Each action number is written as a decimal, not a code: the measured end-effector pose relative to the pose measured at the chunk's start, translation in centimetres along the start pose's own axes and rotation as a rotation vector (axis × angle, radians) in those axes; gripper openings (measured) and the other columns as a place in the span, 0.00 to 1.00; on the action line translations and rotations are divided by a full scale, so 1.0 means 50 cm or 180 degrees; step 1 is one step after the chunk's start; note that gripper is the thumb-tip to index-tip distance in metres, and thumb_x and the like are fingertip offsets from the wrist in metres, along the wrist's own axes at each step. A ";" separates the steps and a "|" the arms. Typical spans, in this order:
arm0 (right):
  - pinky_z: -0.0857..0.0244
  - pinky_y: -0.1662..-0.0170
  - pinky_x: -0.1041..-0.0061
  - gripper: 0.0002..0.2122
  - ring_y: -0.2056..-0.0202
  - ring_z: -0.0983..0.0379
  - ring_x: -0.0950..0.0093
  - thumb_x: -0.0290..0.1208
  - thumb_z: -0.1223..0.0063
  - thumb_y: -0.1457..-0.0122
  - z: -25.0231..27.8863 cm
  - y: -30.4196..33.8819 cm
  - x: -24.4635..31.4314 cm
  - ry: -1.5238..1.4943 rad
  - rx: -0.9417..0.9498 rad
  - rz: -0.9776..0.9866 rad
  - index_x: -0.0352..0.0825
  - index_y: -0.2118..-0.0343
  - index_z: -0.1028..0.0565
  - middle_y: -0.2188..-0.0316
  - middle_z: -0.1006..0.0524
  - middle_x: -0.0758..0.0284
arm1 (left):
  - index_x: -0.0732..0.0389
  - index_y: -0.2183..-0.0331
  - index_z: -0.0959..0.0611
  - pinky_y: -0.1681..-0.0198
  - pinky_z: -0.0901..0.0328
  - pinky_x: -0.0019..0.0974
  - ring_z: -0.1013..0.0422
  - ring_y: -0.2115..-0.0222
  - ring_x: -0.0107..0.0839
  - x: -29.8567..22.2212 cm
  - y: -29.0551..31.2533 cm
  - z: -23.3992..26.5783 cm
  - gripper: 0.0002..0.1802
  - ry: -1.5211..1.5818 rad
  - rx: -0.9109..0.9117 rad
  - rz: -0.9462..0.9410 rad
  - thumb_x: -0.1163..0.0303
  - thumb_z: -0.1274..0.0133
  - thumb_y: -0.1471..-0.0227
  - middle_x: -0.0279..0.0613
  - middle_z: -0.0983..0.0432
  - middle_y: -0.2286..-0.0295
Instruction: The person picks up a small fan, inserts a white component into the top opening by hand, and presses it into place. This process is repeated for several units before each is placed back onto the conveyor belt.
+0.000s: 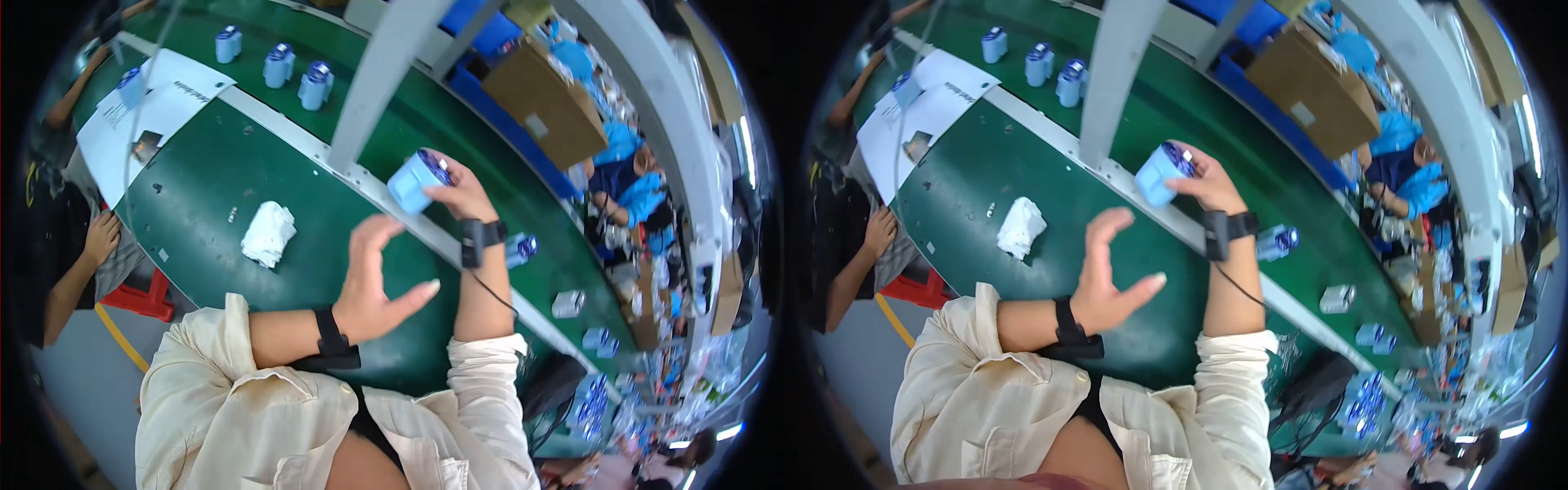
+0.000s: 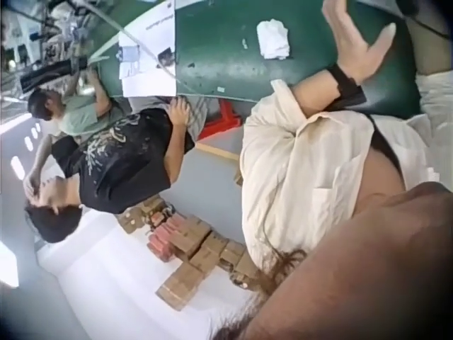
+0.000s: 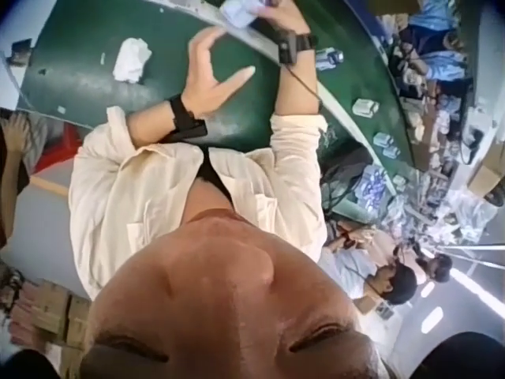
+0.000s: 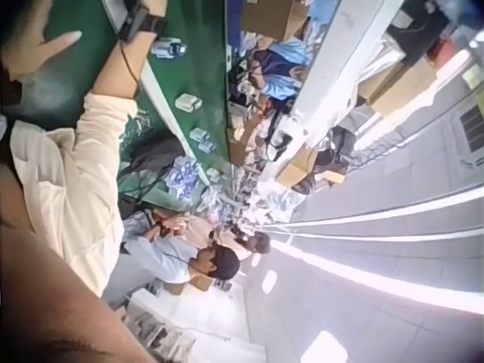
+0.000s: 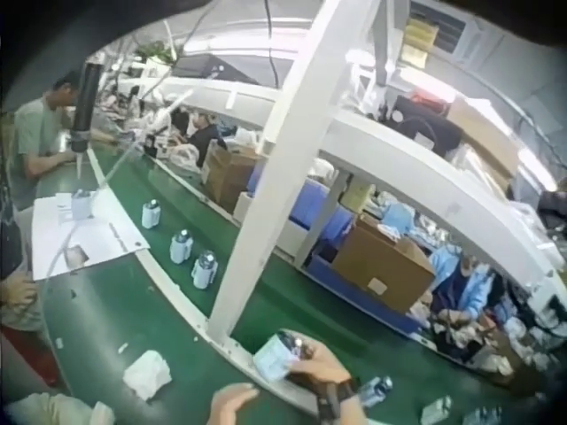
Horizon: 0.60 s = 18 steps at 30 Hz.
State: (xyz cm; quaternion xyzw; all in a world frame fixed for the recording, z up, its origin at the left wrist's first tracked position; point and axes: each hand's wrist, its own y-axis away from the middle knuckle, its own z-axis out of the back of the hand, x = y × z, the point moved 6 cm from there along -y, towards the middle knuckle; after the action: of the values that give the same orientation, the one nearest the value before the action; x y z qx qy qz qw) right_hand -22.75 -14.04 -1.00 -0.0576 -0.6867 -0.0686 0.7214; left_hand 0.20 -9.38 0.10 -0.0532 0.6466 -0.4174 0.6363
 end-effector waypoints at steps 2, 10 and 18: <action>0.39 0.43 0.68 0.40 0.48 0.29 0.66 0.30 0.28 0.60 -0.040 0.109 0.054 -0.0331 0.1063 0.0164 0.28 0.42 0.35 0.50 0.27 0.57 | 0.66 0.42 0.42 0.41 0.47 0.45 0.43 0.44 0.46 0.014 -0.008 -0.002 0.51 0.0222 0.0146 0.0304 0.60 0.31 0.60 0.54 0.41 0.47; 0.37 0.48 0.69 0.35 0.50 0.30 0.65 0.30 0.29 0.59 -0.106 0.362 0.181 0.1813 0.0842 0.1123 0.28 0.45 0.32 0.50 0.27 0.57 | 0.66 0.43 0.36 0.48 0.37 0.36 0.32 0.52 0.34 -0.003 0.039 -0.107 0.51 0.2350 0.2430 0.1810 0.62 0.27 0.65 0.47 0.31 0.54; 0.37 0.60 0.74 0.16 0.63 0.31 0.72 0.25 0.34 0.55 -0.094 0.419 0.178 0.2305 -0.0176 0.1327 0.32 0.61 0.21 0.66 0.25 0.68 | 0.63 0.50 0.29 0.54 0.34 0.34 0.29 0.58 0.34 -0.019 0.029 -0.099 0.43 0.0887 0.2599 0.0719 0.67 0.27 0.67 0.44 0.29 0.57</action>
State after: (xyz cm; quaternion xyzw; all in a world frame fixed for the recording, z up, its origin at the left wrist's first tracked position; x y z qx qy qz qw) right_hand -13.99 5.56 7.88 -0.1869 -0.3602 0.0447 0.9129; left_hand -3.24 -5.56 -0.81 0.3301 0.5102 -0.5696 0.5535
